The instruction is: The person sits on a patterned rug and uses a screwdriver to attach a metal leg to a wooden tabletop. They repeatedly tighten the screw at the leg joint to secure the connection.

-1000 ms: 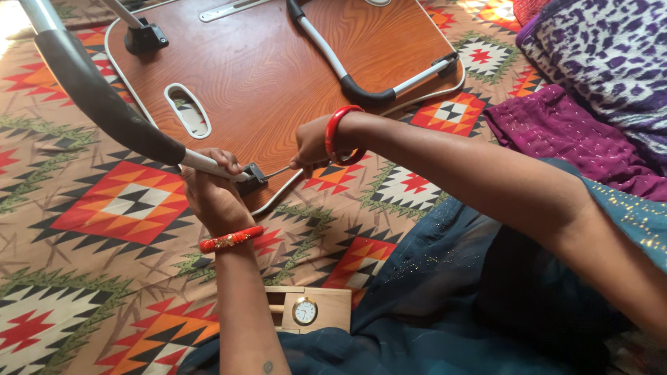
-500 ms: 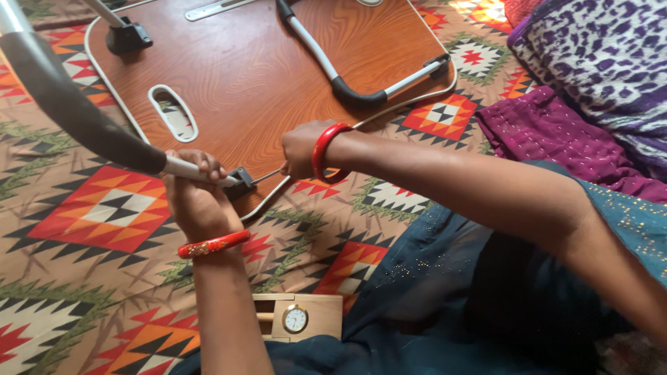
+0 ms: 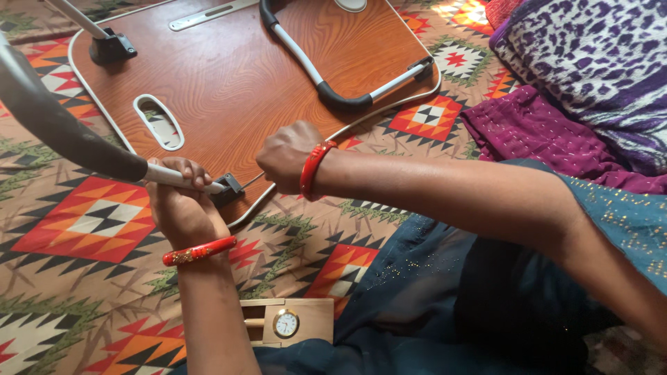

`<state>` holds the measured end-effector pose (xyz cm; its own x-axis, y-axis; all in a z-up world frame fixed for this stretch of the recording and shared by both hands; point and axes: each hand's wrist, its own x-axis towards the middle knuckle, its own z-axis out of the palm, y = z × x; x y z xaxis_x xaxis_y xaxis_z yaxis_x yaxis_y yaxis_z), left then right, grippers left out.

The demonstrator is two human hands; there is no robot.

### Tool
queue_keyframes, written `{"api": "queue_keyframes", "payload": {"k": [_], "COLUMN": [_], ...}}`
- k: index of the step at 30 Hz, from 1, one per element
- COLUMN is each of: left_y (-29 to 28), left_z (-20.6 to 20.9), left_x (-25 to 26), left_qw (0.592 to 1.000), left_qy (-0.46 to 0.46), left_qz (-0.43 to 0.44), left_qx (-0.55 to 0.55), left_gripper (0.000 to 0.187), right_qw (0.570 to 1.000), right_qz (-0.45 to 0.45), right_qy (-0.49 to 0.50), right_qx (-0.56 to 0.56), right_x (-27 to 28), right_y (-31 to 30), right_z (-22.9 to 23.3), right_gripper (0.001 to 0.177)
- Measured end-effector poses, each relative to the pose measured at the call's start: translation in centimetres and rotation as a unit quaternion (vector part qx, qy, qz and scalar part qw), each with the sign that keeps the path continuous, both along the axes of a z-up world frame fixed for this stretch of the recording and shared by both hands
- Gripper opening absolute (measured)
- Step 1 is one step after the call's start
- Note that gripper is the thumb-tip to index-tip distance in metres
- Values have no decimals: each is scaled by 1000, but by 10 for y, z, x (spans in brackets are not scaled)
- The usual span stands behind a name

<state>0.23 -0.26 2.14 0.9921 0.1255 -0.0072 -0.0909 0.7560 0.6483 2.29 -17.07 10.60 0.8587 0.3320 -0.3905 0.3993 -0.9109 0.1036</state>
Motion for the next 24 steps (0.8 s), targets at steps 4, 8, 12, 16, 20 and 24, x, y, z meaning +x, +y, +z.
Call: {"api": "queue_keyframes", "payload": {"k": [4, 8, 12, 16, 20, 24], "left_y": [1, 0, -1, 0, 1, 2], "left_z": [1, 0, -5, -13, -22, -27], "left_x": [-2, -3, -1, 3, 4, 9], "left_qw": [1000, 1000, 1000, 1000, 999, 999], "left_qy": [-5, 3, -2, -8, -17, -35], "left_qz": [1, 4, 8, 22, 18, 12], "left_qx": [-5, -2, -6, 20, 39, 32], "left_gripper": [16, 16, 16, 20, 18, 19], "right_qw": [997, 957, 932, 909, 906, 973], "right_qz": [67, 199, 229, 249, 243, 150], "right_qy": [-39, -209, -282, -334, -345, -172], "right_qx": [-19, -23, 2, -18, -39, -27], "right_x": [3, -5, -12, -20, -26, -21], "right_y": [-2, -7, -13, -15, -5, 1], "right_z": [-8, -24, -40, -46, -43, -25], "right_gripper": [13, 14, 13, 15, 16, 12]}}
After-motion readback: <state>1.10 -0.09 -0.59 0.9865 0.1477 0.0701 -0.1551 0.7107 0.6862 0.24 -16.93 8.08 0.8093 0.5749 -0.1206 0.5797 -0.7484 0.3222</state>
